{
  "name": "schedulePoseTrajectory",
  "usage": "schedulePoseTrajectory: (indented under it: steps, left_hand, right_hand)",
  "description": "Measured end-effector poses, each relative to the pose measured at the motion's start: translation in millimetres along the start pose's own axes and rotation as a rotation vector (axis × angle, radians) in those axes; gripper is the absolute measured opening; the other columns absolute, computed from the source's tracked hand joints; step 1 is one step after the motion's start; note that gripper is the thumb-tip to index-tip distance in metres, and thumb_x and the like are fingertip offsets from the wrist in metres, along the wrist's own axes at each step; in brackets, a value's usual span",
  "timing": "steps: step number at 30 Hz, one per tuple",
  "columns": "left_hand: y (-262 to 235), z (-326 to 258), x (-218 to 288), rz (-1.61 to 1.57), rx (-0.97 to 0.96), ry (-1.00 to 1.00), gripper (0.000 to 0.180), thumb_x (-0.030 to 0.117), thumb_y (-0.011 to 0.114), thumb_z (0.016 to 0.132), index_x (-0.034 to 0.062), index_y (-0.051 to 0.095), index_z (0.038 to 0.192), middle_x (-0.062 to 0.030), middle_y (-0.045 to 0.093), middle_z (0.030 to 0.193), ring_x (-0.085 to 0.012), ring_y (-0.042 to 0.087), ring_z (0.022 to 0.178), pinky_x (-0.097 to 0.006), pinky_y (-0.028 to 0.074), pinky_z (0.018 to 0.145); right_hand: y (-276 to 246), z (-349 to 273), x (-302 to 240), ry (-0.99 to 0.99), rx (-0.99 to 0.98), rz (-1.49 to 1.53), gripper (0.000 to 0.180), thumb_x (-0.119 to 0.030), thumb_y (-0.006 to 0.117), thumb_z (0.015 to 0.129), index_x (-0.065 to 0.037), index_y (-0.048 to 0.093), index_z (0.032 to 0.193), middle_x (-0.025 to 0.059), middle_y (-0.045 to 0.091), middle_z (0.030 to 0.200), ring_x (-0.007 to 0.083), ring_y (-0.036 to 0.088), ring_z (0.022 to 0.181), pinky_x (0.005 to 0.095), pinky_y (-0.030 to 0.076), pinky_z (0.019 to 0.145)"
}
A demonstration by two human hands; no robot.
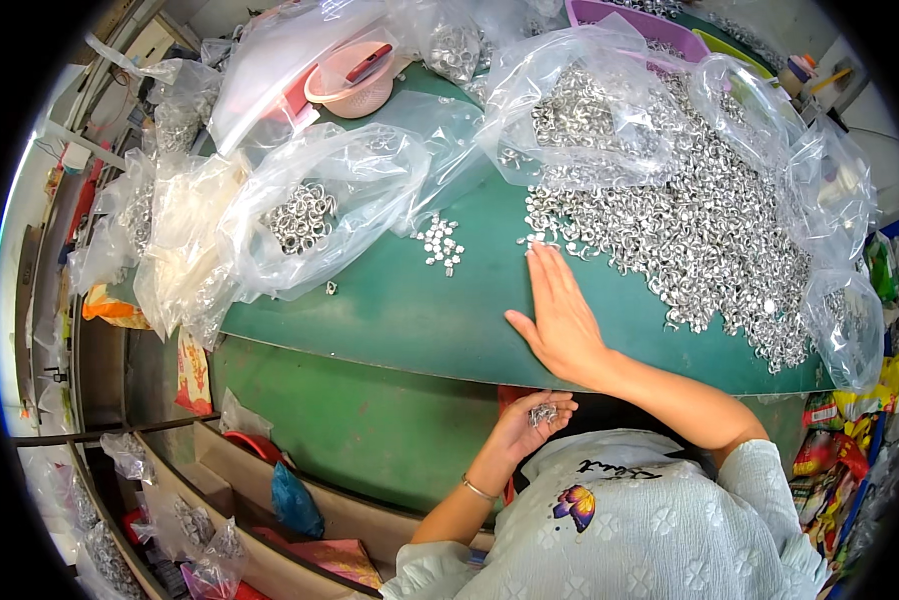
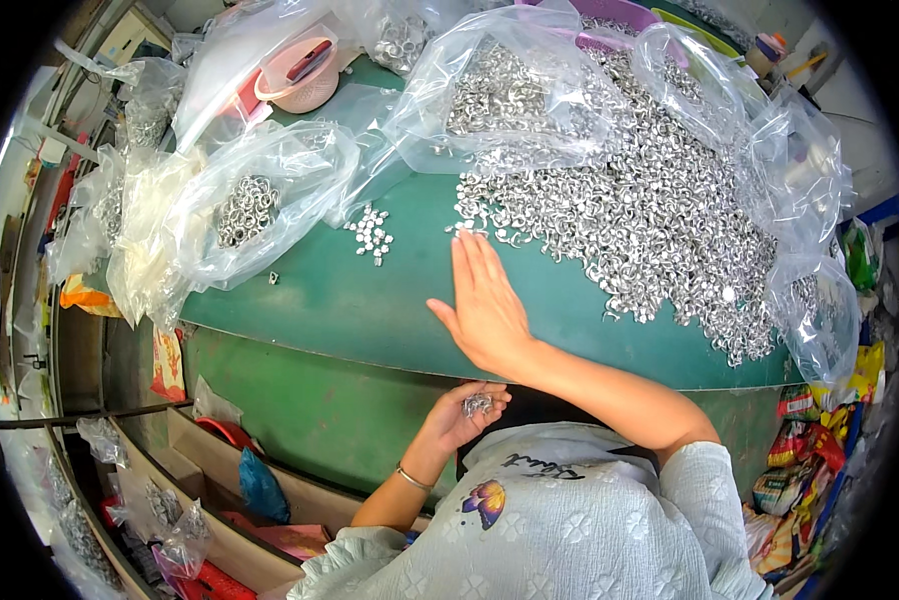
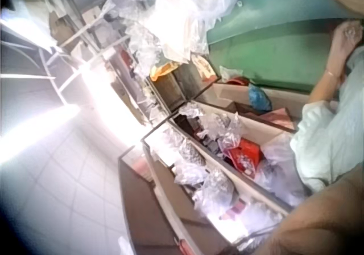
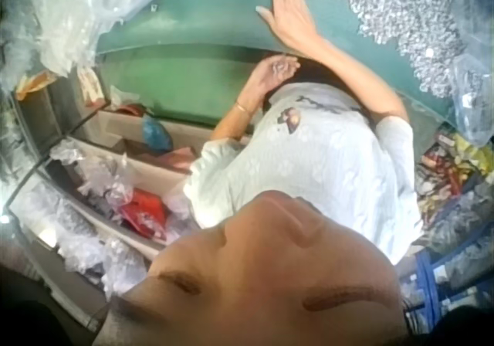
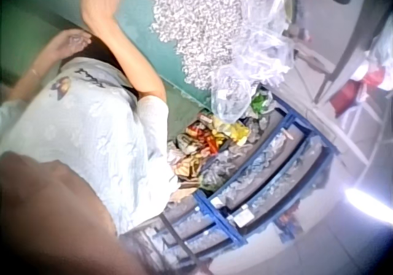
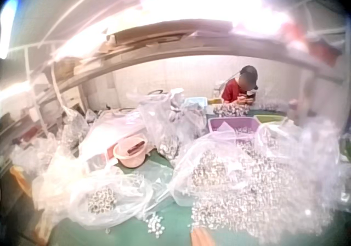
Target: The person is sorting small metal components by hand on a green workbench, picking them up from a pile and placing them into smaller groups.
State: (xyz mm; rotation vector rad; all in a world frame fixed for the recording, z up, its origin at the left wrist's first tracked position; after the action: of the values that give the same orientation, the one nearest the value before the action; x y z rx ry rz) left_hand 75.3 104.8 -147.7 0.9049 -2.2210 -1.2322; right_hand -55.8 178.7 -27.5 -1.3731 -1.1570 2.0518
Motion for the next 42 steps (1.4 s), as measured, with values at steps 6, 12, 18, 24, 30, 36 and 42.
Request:
schedulePoseTrajectory:
  steps: [6,12,18,24,30,36,42]
  left_hand:
    - [-5.5,4.0,-5.1,0.029,-0.032,-0.005,0.035,0.017,0.052,0.096,-0.0123,0.057,0.114,-0.0235,0.067,0.104,-0.0254,0.067,0.089,-0.034,0.056,0.083]
    - [-2.4,7.4,-7.8,-0.004,-0.022,-0.006,0.033,0.014,0.053,0.094,-0.0130,0.058,0.112,-0.0236,0.067,0.103,-0.0258,0.067,0.088,-0.034,0.057,0.082]
    - [-4.9,8.4,-6.2,-0.054,-0.014,0.006,0.029,0.013,0.054,0.093,-0.0128,0.060,0.106,-0.0244,0.067,0.102,-0.0265,0.067,0.087,-0.035,0.057,0.081]
    - [-7.0,10.5,-6.2,-0.069,-0.002,0.017,0.027,0.012,0.053,0.093,-0.0121,0.061,0.102,-0.0248,0.067,0.101,-0.0270,0.068,0.086,-0.036,0.058,0.081]
    - [-9.5,14.5,-7.7,-0.059,0.019,0.029,0.025,0.012,0.054,0.092,-0.0100,0.061,0.103,-0.0234,0.068,0.099,-0.0270,0.068,0.086,-0.036,0.058,0.079]
    - [-6.5,15.6,-7.9,-0.044,0.012,0.046,0.027,0.014,0.056,0.092,-0.0090,0.061,0.106,-0.0228,0.068,0.100,-0.0269,0.068,0.087,-0.037,0.058,0.079]
    - [-14.1,18.8,-10.7,-0.094,-0.021,0.026,0.029,0.016,0.056,0.092,-0.0082,0.061,0.107,-0.0223,0.068,0.101,-0.0269,0.068,0.090,-0.037,0.057,0.081]
  right_hand:
    - [-5.1,11.2,5.0,-0.080,0.001,0.161,0.065,-0.024,0.058,0.094,0.011,0.031,0.140,0.0275,0.031,0.148,0.0413,0.026,0.141,0.0458,0.027,0.115]
    - [6.0,26.8,-7.9,-0.238,-0.100,0.103,0.057,-0.021,0.057,0.094,0.011,0.036,0.137,0.0258,0.034,0.147,0.0401,0.027,0.141,0.0458,0.028,0.115]
    - [5.2,29.1,-1.7,-0.180,-0.041,0.044,0.058,-0.024,0.058,0.094,0.008,0.038,0.138,0.0251,0.036,0.146,0.0401,0.029,0.140,0.0463,0.026,0.115]
    - [-3.1,37.7,-5.6,-0.276,0.014,0.014,0.052,-0.019,0.061,0.090,0.005,0.046,0.133,0.0218,0.043,0.141,0.0393,0.035,0.136,0.0495,0.025,0.114]
    - [-17.6,45.6,20.0,-0.211,0.070,-0.387,0.045,-0.022,0.063,0.088,-0.001,0.055,0.127,0.0152,0.047,0.137,0.0359,0.034,0.136,0.0604,0.021,0.111]
    - [-18.1,34.5,9.5,-0.249,-0.048,-0.278,0.050,-0.031,0.056,0.094,-0.003,0.050,0.135,0.0133,0.043,0.144,0.0313,0.025,0.143,0.0629,0.014,0.113]
    - [-13.0,30.3,9.3,-0.326,-0.197,-0.382,0.062,-0.036,0.057,0.092,-0.002,0.041,0.142,0.0103,0.036,0.151,0.0312,0.022,0.145,0.0632,0.008,0.114]
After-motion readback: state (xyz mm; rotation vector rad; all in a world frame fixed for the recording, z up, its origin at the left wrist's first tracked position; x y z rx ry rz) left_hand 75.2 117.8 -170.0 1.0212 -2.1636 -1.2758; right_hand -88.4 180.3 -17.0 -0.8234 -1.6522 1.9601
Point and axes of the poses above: each hand's wrist, its own z-axis towards the middle knuckle, its own y-axis out of the palm, x = y × z, the point moved 3 cm from there along z, towards the middle knuckle
